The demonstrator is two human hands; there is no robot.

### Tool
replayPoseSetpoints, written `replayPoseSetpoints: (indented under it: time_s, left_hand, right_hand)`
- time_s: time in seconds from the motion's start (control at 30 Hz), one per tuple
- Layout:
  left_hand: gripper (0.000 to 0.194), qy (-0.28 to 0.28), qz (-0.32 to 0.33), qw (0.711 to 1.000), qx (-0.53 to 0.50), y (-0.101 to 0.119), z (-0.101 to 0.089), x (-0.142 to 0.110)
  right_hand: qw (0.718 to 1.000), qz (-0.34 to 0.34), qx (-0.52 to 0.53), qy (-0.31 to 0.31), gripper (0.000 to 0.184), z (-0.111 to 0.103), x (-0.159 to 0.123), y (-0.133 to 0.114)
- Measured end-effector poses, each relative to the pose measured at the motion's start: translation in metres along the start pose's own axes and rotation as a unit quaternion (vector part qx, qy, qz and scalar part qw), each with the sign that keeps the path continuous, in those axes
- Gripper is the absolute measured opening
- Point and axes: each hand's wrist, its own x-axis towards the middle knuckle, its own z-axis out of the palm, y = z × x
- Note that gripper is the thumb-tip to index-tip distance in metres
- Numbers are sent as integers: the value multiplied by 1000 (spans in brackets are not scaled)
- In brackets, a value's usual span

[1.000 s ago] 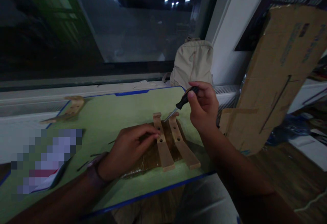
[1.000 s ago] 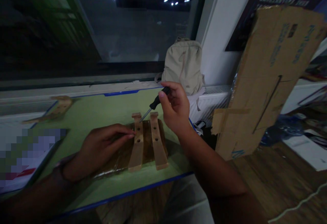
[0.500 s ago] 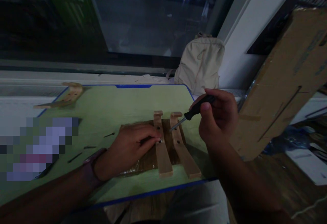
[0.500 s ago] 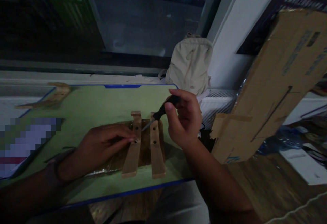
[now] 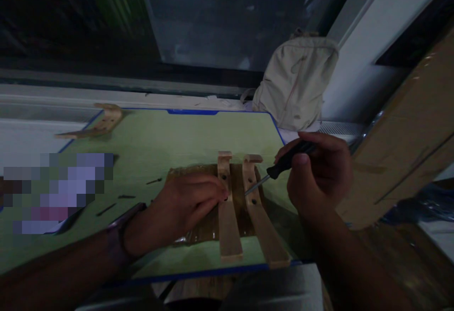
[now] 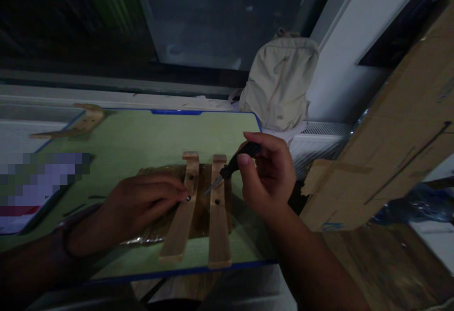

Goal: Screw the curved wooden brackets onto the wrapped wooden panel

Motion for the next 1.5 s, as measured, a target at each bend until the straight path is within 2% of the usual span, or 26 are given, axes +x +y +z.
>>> replayPoseSetpoints:
  time_s: [0.23,0.47,0.97,1.17,1.27,1.37,1.5]
  left_hand:
    - [17,-38,18,999,-24,-3,0,2]
    - [17,-59,-19,998,-21,0,-2,2]
    - [14,-62,-18,997,-49,-2,-1,1]
    - [15,-48,-13,998,-30,-4,-1,-1]
    - [17,-11,-11,999,-32,-4,-1,0]
    - [20,39,-31,998,-48,0,-3,0]
    - [17,58,-69,995,-52,5,-8,0]
  right_hand:
    - [999,-3,-45,1,24,-5,-3,0]
    - [999,4,-46,-11,24,-5,-6,1]
    - [998,-6,-42,-50,28,-5,-7,3]
    - [997,-7,-28,-76,27,-1,-8,3]
    - [997,-13,-14,-75,28,1,-8,0]
    - [997,-24,-6,-78,29,2,-8,-2]
    - [994,-25,11,-110,29,3,-9,-2]
